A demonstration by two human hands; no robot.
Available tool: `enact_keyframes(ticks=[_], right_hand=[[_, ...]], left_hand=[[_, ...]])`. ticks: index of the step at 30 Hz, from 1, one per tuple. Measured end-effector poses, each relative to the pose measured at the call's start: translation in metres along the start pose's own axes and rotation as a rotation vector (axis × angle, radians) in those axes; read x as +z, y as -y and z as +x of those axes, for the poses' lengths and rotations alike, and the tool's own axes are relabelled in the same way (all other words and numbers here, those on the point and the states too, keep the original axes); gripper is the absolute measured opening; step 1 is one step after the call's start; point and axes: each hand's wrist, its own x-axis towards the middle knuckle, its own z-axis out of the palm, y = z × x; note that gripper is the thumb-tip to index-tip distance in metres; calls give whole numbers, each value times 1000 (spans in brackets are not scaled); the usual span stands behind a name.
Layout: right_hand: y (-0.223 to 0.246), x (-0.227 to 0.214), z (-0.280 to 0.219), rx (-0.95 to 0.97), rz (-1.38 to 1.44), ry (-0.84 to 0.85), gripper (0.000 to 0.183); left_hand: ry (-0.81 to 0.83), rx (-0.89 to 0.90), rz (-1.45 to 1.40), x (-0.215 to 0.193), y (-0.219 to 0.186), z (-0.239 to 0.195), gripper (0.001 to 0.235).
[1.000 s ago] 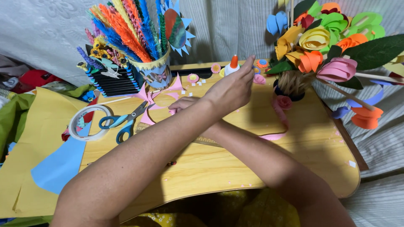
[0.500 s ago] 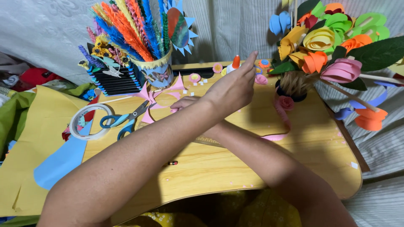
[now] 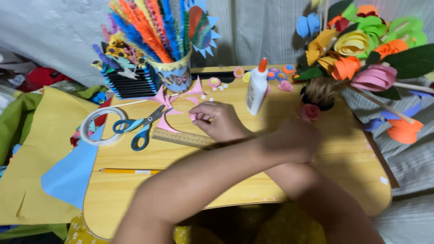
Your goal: Assembling small paper flowers by applying glue and folding paper strips
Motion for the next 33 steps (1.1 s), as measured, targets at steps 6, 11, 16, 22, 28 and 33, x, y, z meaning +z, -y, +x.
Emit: enact_keyframes(ticks=[6, 11, 16, 22, 28, 33], right_hand=[[-7, 6, -1, 52, 79, -20, 29], [4, 7, 2, 148, 141, -140, 24], [14, 15, -2, 138, 149, -169, 24], [36, 7, 0, 35, 327, -81, 30], [39, -15, 3, -4, 579, 94, 83], [1, -3, 2, 355, 691, -324, 36]], left_hand=[[-179, 174, -285, 54, 0, 50, 13], [-331, 232, -598, -2, 24, 10, 30], [-508, 472, -868, -41, 64, -35, 14], [-407, 234, -1689, -79, 115, -131, 15], [-256, 299, -1379, -77, 180, -199, 39], [-56, 200, -1460, -37, 228, -226, 40]])
